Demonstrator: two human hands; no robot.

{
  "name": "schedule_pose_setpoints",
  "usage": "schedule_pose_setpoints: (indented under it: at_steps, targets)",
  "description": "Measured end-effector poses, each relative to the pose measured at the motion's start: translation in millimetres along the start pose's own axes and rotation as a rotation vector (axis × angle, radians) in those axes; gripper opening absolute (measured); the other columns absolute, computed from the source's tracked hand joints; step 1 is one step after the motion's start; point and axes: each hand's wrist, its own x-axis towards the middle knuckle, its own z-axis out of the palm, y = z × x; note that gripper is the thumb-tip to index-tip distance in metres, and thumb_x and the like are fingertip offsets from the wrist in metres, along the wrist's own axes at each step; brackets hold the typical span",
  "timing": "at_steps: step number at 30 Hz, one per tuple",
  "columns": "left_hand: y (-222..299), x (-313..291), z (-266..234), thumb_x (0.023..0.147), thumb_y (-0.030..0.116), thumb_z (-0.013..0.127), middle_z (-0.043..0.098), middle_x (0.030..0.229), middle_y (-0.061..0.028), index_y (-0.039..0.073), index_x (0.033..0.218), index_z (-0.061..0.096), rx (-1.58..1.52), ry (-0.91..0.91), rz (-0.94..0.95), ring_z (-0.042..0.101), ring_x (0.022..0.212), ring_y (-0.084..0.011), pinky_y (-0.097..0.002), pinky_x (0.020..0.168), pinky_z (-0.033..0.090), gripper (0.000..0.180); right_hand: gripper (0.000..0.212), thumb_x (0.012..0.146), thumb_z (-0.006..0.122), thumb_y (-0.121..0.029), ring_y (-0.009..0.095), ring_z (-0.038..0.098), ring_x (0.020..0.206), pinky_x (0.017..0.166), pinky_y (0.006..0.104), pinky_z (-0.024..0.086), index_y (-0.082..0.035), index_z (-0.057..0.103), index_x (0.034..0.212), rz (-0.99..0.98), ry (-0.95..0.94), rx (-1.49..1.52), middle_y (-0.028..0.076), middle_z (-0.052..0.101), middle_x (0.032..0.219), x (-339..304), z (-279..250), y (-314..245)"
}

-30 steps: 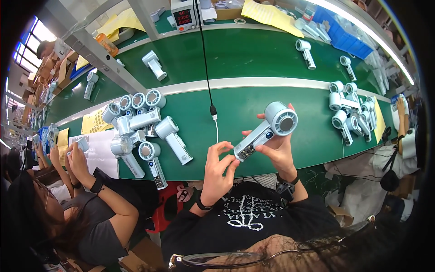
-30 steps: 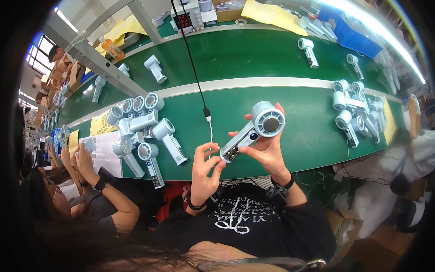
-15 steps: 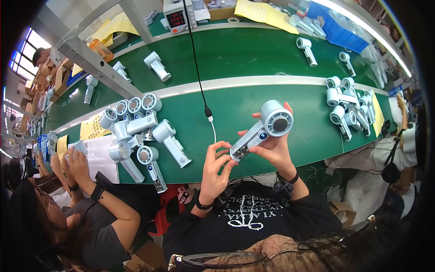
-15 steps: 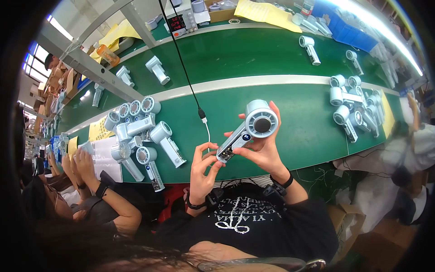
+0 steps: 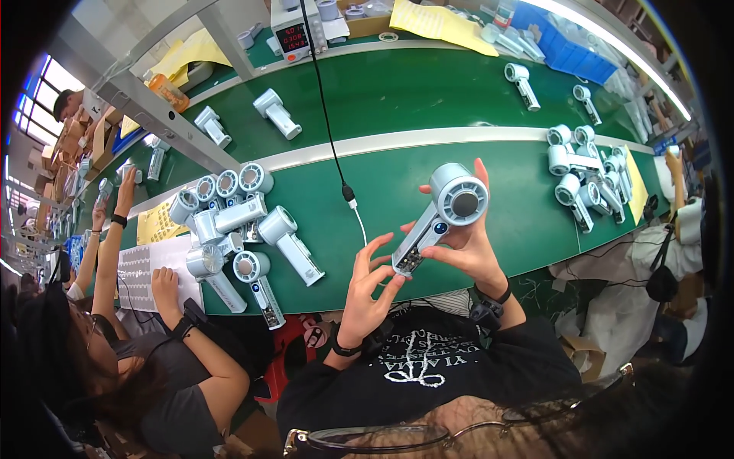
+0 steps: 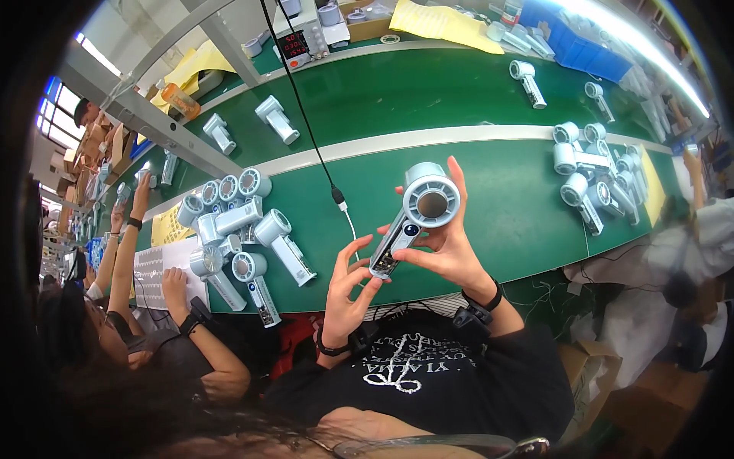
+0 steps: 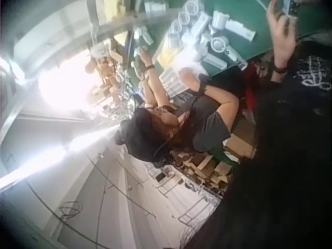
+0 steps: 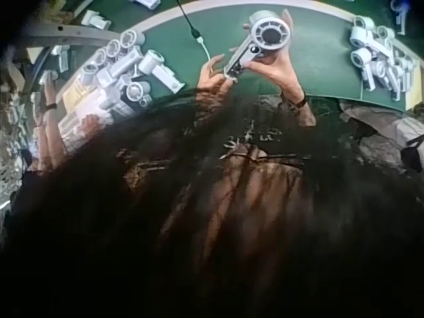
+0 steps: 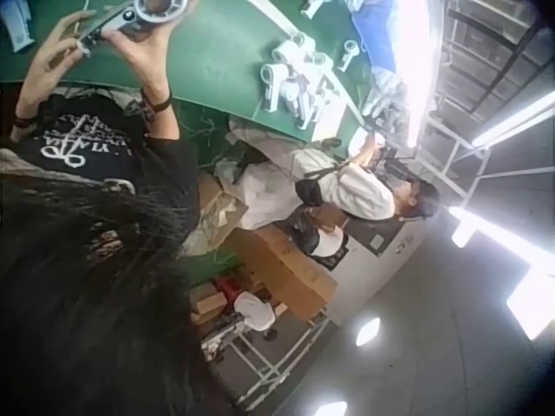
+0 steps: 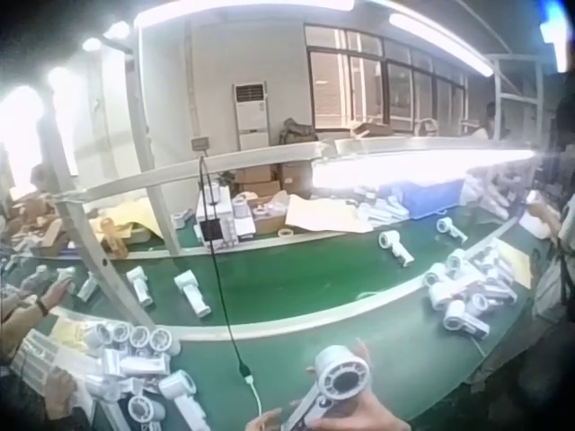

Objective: Testing and inspecting handheld fans on an assembly line.

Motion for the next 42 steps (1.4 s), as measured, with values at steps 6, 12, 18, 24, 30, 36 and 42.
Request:
schedule_pose_setpoints:
  at_steps: [6,12,18,24,30,36,42]
  targets:
    - [-2,-1,-1,0.081,0.005,0.070,0.042,0.138,-0.0183,0.002,0.085,0.070,-0.070,-0.020,-0.032,0.044,0.127,-0.0316,-0.0455,0.099,0.044,0.004,0.124,0.070,0.070,0.015,0.039,0.059,0.110,0.089,0.0540,0.054,-0.035,-0.015,0.145,0.004,-0.035,-0.071,0.023,0.030,0.144,0,2,-1]
    - [1,3,6,0.075,0.005,0.074,0.049,0.132,-0.0177,0.001,0.080,0.070,0.181,0.135,0.082,0.047,0.122,-0.0325,-0.0445,0.094,0.046,0.007,0.105,0.074,0.067,0.012,0.036,0.059,0.109,0.088,0.0495,0.054,-0.027,0.001,0.146,-0.048,0.125,0.058,0.021,0.035,0.139,-1,24,13]
    - [0,5,25,0.072,0.003,0.075,0.057,0.124,-0.0158,0.000,0.079,0.070,0.532,0.305,0.185,0.052,0.112,-0.0326,-0.0410,0.087,0.048,0.009,0.056,0.084,0.060,0.004,0.023,0.060,0.090,0.076,0.0394,0.053,-0.009,0.029,0.130,-0.135,0.423,0.042,0.013,0.052,0.108,25,16,28]
    - [-13,-4,6,0.074,0.004,0.074,0.057,0.124,-0.0155,-0.001,0.081,0.069,0.386,0.289,0.081,0.054,0.109,-0.0317,-0.0394,0.086,0.049,0.009,0.064,0.080,0.068,-0.006,0.023,0.060,0.087,0.078,0.0374,0.052,-0.004,0.030,0.132,-0.458,0.444,-1.018,0.016,0.053,0.100,200,-130,34]
    - [-5,-3,-6,0.078,0.006,0.073,0.057,0.124,-0.0178,0.000,0.084,0.069,0.319,0.268,0.069,0.056,0.107,-0.0315,-0.0390,0.086,0.051,0.009,0.081,0.076,0.074,-0.017,0.037,0.051,0.108,0.090,0.0505,0.045,-0.008,0.027,0.141,-0.142,0.462,-1.627,0.022,0.045,0.122,283,-168,105]
    - [-6,0,-13,0.082,0.006,0.069,0.055,0.126,-0.0191,0.000,0.087,0.068,0.312,0.293,0.058,0.056,0.109,-0.0319,-0.0388,0.088,0.050,0.008,0.073,0.079,0.068,-0.048,0.042,0.031,0.130,0.101,0.0694,0.024,0.001,0.045,0.128,-0.571,0.205,-1.820,0.021,0.041,0.130,315,-70,167]
    - [-3,2,-14,0.087,0.004,0.062,0.053,0.127,-0.0193,-0.003,0.090,0.066,0.231,0.306,0.055,0.058,0.107,-0.0299,-0.0373,0.087,0.051,0.008,0.061,0.081,0.067,-0.038,0.039,0.043,0.123,0.099,0.0589,0.035,-0.001,0.046,0.124,-0.323,0.023,-1.616,0.021,0.054,0.116,322,-38,211]
